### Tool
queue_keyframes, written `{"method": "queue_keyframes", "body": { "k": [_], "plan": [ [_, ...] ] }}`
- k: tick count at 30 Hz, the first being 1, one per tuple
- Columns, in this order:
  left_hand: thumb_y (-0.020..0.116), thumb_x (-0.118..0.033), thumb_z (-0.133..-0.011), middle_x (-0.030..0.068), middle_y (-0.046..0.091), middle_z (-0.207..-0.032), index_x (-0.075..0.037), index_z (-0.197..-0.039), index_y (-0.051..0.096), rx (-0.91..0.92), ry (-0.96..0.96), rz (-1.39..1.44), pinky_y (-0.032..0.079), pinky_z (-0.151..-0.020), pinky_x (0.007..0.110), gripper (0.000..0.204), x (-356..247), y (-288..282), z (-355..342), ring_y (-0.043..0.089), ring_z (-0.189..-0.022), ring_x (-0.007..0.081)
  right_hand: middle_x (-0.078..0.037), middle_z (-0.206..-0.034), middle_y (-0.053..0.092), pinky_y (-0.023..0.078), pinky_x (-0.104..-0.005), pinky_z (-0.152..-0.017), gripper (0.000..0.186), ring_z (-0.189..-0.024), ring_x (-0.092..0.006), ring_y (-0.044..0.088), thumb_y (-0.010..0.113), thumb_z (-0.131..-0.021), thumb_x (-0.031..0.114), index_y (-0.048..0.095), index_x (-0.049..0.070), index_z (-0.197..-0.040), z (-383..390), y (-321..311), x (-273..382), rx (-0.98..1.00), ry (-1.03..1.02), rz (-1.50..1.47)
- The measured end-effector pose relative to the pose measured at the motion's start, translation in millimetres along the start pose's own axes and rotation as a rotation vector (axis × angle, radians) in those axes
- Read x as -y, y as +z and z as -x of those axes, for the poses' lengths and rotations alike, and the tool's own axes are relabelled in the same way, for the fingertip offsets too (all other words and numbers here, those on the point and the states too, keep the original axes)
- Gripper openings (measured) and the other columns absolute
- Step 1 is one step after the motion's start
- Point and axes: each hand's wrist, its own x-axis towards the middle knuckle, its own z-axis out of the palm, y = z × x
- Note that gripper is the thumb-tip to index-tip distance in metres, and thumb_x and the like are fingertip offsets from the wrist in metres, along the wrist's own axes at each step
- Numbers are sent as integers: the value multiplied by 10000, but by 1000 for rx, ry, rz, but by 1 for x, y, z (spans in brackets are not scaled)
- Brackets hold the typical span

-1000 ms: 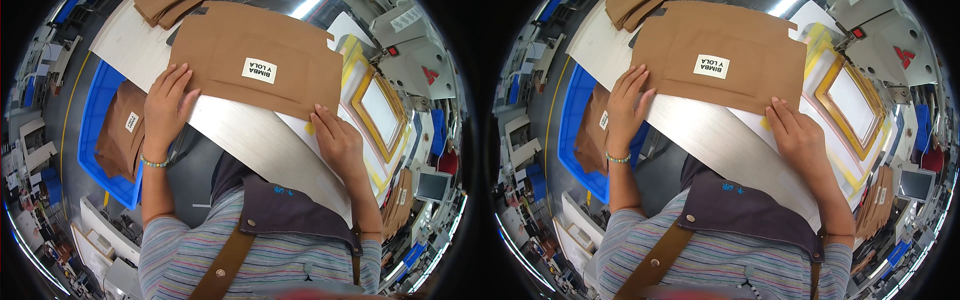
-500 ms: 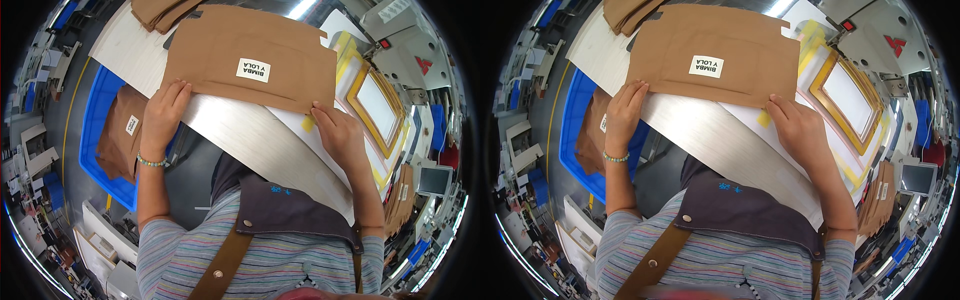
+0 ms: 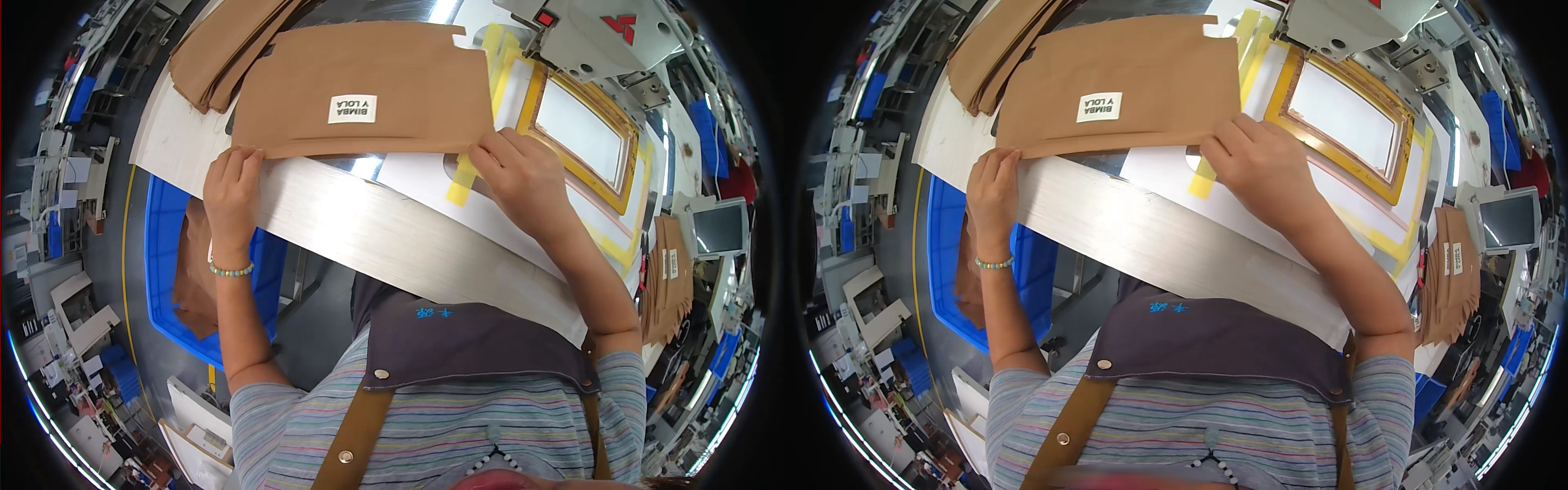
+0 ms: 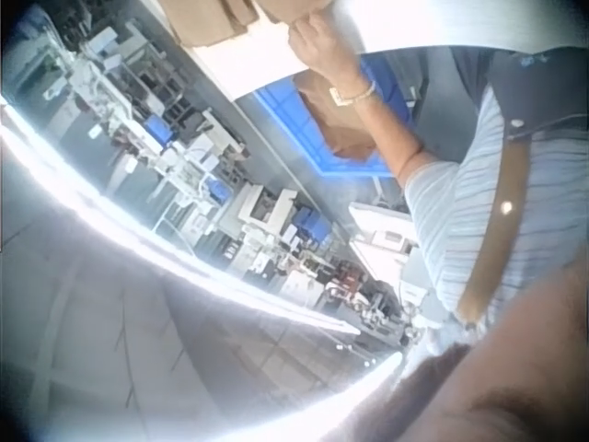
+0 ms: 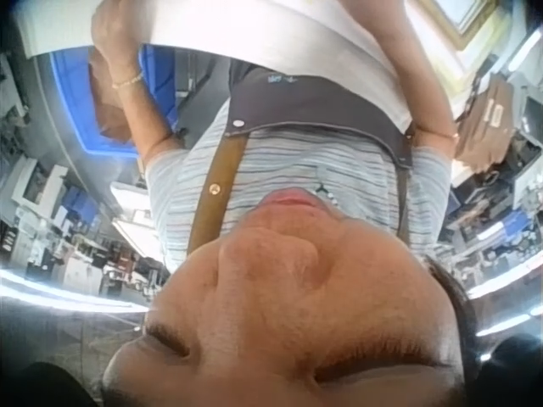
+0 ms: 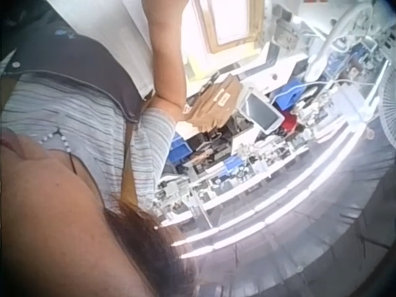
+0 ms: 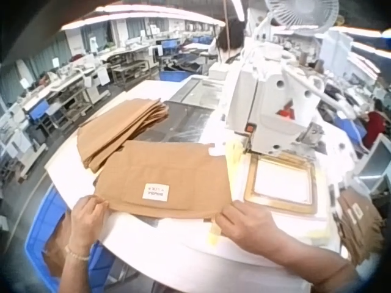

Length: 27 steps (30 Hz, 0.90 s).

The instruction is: The recorder uses an automated industrial sewing machine to stitch leather pockets onto material panels.

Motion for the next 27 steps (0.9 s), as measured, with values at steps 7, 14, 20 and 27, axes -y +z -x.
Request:
{"method": "queue_keyframes", "body": {
  "k": [7, 14, 20, 27],
  "plan": [
    [715, -15, -847, 90, 758, -1111, -16, -1070, 761, 33, 0, 91, 579, -882, 390, 228, -5, 3, 8, 714, -1038, 282, -34, -925, 625, 551, -335, -708, 169, -916, -194, 656, 728, -764, 73, 668, 73, -922, 13, 11, -9, 35, -7, 37],
    [707, -26, -855, 90, 758, -1157, -15, -1088, 756, 7, 7, 111, 580, -888, 396, 239, -3, 6, 10, 713, -1065, 294, -41, -935, 631, 563, -346, -698, 218, -866, -201, 670, 760, -743, 49, 664, 70, -938, 9, 6, -5, 107, 35, 18],
    [699, -4, -843, 102, 751, -1274, -22, -1200, 753, -9, 5, 93, 599, -938, 406, 361, -3, 7, 8, 713, -1129, 307, -44, -949, 638, 569, -346, -690, 217, -873, -200, 683, 754, -756, 38, 668, 68, -953, 7, 5, -6, 112, 35, 23],
    [682, 35, -833, 85, 738, -1344, -42, -1263, 750, 31, 45, 70, 596, -964, 404, 442, -7, 4, 2, 705, -1194, 292, -45, -954, 641, 570, -345, -685, 205, -877, -201, 689, 739, -767, 24, 671, 66, -957, 7, 5, -6, 117, 39, 34]
  ]
}}
